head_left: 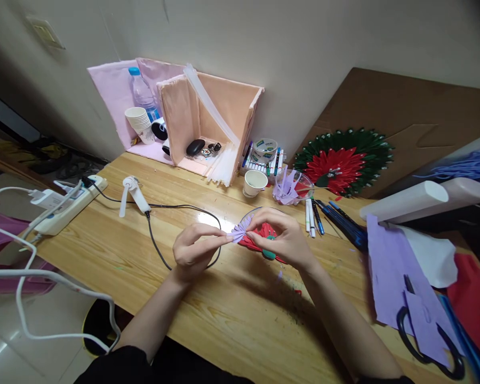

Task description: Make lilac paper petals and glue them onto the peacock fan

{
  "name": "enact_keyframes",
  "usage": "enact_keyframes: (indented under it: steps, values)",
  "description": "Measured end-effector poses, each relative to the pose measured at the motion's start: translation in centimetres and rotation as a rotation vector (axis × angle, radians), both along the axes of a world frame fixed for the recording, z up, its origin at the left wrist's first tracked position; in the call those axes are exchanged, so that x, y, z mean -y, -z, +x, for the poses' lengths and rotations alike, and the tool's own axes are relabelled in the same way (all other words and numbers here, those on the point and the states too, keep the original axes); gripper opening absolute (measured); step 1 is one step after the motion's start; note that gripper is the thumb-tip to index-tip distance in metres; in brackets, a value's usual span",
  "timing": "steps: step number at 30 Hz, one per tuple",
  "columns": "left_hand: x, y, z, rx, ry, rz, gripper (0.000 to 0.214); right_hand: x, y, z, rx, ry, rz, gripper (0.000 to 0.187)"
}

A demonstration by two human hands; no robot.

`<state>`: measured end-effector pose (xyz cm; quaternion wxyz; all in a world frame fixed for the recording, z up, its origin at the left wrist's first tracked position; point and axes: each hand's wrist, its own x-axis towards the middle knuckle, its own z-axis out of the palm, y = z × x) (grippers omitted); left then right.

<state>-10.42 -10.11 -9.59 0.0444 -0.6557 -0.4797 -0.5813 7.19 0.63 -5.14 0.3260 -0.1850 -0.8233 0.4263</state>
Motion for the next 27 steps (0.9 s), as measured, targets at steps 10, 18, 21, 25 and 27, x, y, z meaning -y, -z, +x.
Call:
enact_keyframes:
  steps: [10,18,21,25,27]
  values:
    - [-1.5,-0.9,0.5,0.609,0.055,-0.386,0.017,0.5,1.2,-0.3,-0.1,0.188,0.406,0.012]
    - [-1.5,-0.9,0.8,0.739,0.151,-0.577,0.013,1.0,1.7,-1.3,-0.055,0.159,0.464,0.01]
    - [-1.6,-0.9,0.8,0.724,0.116,-0.59,0.012,1.1,1.8,-1.6,-0.037,0.151,0.452,0.01]
    - [-1.7,-0.9,0.8,0.68,0.055,-0.587,0.014,1.3,1.9,-1.8,-0.011,0.153,0.424,0.009]
    - [-1.7,-0.9,0.8,0.648,0.017,-0.577,0.014,1.3,2.0,-1.8,0.001,0.155,0.407,0.008]
